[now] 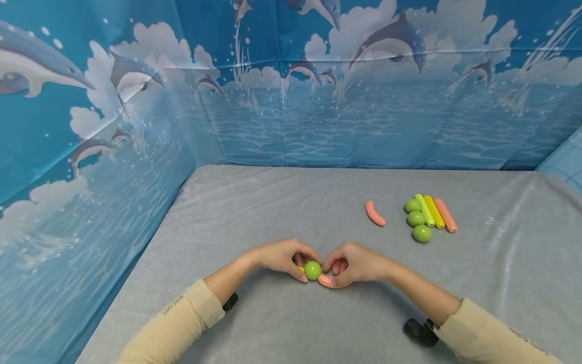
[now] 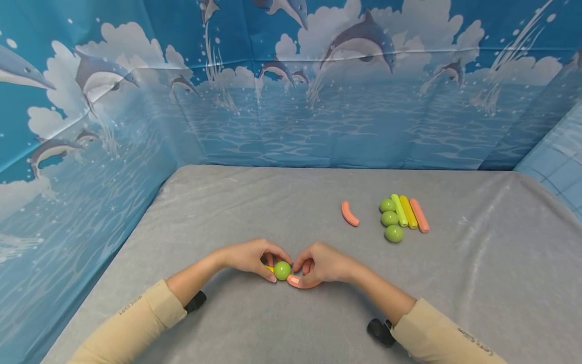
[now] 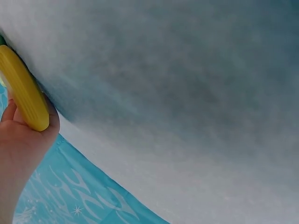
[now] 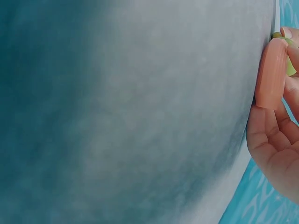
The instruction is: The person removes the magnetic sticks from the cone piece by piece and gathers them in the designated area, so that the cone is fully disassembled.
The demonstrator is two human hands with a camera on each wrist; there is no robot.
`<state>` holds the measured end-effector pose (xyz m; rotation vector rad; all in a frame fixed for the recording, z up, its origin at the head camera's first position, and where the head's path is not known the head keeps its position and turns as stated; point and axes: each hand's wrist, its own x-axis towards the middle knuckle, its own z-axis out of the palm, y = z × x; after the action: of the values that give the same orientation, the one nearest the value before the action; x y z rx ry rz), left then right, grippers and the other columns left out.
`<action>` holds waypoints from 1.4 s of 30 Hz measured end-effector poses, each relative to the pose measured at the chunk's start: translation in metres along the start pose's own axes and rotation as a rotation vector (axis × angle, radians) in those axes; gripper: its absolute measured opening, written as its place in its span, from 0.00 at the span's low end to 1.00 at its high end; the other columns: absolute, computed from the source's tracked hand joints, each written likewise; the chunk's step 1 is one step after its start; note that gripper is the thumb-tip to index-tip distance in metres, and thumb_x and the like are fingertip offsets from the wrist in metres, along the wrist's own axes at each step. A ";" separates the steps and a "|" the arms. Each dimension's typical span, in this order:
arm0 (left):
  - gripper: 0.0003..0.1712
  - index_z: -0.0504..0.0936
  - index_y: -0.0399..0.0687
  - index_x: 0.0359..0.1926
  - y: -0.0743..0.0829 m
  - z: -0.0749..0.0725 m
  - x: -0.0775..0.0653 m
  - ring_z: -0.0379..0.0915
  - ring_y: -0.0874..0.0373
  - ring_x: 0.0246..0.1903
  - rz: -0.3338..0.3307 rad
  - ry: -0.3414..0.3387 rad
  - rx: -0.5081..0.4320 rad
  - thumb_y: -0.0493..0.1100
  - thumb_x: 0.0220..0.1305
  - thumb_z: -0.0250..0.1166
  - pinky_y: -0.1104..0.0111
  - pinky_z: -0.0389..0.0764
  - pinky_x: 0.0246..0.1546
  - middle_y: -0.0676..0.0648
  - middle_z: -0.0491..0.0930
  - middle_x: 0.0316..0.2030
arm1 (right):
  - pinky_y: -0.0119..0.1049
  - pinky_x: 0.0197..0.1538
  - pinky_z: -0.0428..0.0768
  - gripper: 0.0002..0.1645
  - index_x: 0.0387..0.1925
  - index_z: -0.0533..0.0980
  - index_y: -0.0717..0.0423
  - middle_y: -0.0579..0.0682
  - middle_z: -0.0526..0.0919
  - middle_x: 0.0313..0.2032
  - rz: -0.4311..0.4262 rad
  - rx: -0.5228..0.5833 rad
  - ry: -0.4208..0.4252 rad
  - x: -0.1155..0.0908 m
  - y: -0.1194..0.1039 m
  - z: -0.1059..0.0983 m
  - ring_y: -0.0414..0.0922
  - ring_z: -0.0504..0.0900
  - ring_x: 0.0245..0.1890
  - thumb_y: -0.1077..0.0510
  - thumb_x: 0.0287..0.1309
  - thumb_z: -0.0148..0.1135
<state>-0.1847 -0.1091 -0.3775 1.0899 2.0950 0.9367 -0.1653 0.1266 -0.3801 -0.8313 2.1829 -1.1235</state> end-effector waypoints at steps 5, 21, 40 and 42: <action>0.24 0.79 0.41 0.53 -0.002 0.000 0.001 0.74 0.66 0.35 0.002 0.012 -0.002 0.35 0.53 0.70 0.73 0.75 0.39 0.50 0.80 0.42 | 0.28 0.25 0.72 0.13 0.35 0.82 0.60 0.45 0.77 0.22 -0.024 -0.009 -0.024 0.001 0.000 0.001 0.37 0.73 0.21 0.62 0.43 0.71; 0.23 0.80 0.41 0.52 -0.006 0.003 0.000 0.75 0.65 0.34 -0.001 0.023 -0.047 0.34 0.52 0.70 0.72 0.77 0.37 0.49 0.80 0.42 | 0.25 0.21 0.65 0.08 0.33 0.81 0.58 0.42 0.73 0.17 -0.070 0.004 -0.096 0.003 -0.002 0.005 0.33 0.66 0.15 0.61 0.48 0.69; 0.22 0.80 0.40 0.50 -0.005 0.003 0.000 0.75 0.65 0.32 -0.014 0.033 -0.074 0.34 0.52 0.70 0.73 0.76 0.36 0.49 0.81 0.40 | 0.27 0.18 0.64 0.05 0.25 0.79 0.53 0.40 0.68 0.13 -0.049 -0.188 0.003 0.000 -0.014 0.006 0.33 0.64 0.12 0.64 0.44 0.68; 0.22 0.80 0.41 0.50 -0.006 0.004 0.000 0.76 0.65 0.32 -0.013 0.035 -0.067 0.34 0.52 0.71 0.73 0.76 0.36 0.49 0.81 0.39 | 0.27 0.18 0.63 0.04 0.26 0.79 0.53 0.40 0.68 0.13 -0.033 -0.190 0.030 -0.002 -0.011 0.003 0.33 0.64 0.12 0.63 0.46 0.67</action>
<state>-0.1845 -0.1103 -0.3842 1.0320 2.0806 1.0190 -0.1588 0.1207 -0.3720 -0.9395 2.3360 -0.9599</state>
